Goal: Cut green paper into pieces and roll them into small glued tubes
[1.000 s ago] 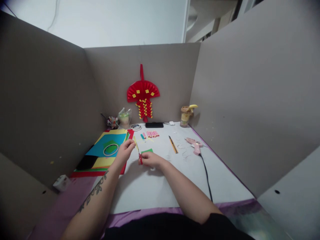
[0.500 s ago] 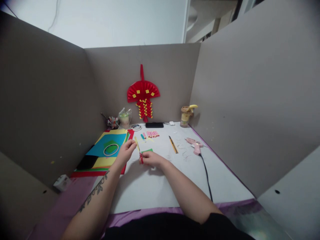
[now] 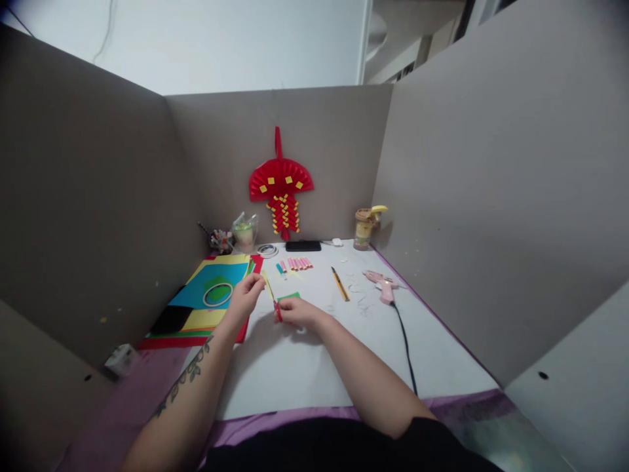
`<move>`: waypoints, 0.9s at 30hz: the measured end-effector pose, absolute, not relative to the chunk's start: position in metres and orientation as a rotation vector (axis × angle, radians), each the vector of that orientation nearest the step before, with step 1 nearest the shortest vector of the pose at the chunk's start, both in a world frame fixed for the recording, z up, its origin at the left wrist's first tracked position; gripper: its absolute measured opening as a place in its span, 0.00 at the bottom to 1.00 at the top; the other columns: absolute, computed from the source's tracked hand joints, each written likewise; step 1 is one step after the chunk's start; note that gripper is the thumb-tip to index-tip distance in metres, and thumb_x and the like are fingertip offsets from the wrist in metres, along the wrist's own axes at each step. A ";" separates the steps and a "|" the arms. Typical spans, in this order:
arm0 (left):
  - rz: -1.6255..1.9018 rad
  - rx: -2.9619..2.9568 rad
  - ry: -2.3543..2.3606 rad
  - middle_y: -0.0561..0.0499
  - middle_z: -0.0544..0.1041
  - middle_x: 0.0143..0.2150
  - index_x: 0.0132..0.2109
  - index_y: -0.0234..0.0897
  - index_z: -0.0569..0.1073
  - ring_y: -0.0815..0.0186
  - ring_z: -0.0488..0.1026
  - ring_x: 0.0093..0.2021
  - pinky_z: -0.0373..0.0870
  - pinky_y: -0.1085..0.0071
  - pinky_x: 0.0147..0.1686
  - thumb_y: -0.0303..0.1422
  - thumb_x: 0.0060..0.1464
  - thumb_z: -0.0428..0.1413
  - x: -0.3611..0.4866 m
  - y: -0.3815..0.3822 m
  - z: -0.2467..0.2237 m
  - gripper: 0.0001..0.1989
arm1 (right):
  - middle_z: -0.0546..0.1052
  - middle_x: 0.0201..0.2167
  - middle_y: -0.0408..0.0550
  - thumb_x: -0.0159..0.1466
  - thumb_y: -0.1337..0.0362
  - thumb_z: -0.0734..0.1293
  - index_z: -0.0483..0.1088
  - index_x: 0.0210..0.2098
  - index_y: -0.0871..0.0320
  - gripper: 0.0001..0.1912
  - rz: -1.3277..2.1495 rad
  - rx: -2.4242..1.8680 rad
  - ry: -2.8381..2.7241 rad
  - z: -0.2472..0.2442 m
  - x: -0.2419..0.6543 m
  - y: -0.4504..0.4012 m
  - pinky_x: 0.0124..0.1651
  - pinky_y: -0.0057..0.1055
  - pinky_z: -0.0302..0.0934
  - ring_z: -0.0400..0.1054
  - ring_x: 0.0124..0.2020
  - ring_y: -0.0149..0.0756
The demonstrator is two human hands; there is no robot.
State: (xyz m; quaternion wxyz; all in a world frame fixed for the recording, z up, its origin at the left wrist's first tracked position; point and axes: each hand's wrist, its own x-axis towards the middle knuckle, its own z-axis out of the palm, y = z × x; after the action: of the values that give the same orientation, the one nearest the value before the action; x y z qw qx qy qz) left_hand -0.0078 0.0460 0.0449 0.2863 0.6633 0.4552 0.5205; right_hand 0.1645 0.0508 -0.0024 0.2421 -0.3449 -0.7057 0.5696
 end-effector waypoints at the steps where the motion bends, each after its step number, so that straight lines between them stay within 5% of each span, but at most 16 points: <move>1: 1.389 1.777 1.212 0.57 0.62 0.23 0.27 0.36 0.64 0.71 0.58 0.26 0.55 0.75 0.27 0.34 0.52 0.50 -0.008 0.046 0.045 0.08 | 0.62 0.17 0.37 0.55 0.64 0.62 0.69 0.28 0.61 0.07 1.565 -0.934 -1.925 -0.001 0.164 0.050 0.19 0.20 0.44 0.51 0.17 0.21; 27: 1.372 1.858 1.186 0.57 0.61 0.23 0.26 0.36 0.63 0.71 0.57 0.26 0.55 0.75 0.27 0.33 0.53 0.49 -0.004 0.046 0.040 0.09 | 0.61 0.17 0.37 0.54 0.62 0.64 0.69 0.28 0.62 0.08 1.571 -0.941 -1.922 0.001 0.164 0.050 0.19 0.20 0.44 0.51 0.17 0.21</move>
State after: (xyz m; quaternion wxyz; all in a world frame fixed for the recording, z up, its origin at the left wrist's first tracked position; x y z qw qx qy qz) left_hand -0.0036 0.0460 0.0403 0.2694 0.6891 0.4401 0.5088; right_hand 0.1643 0.0501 0.0005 0.2410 -0.3440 -0.7027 0.5743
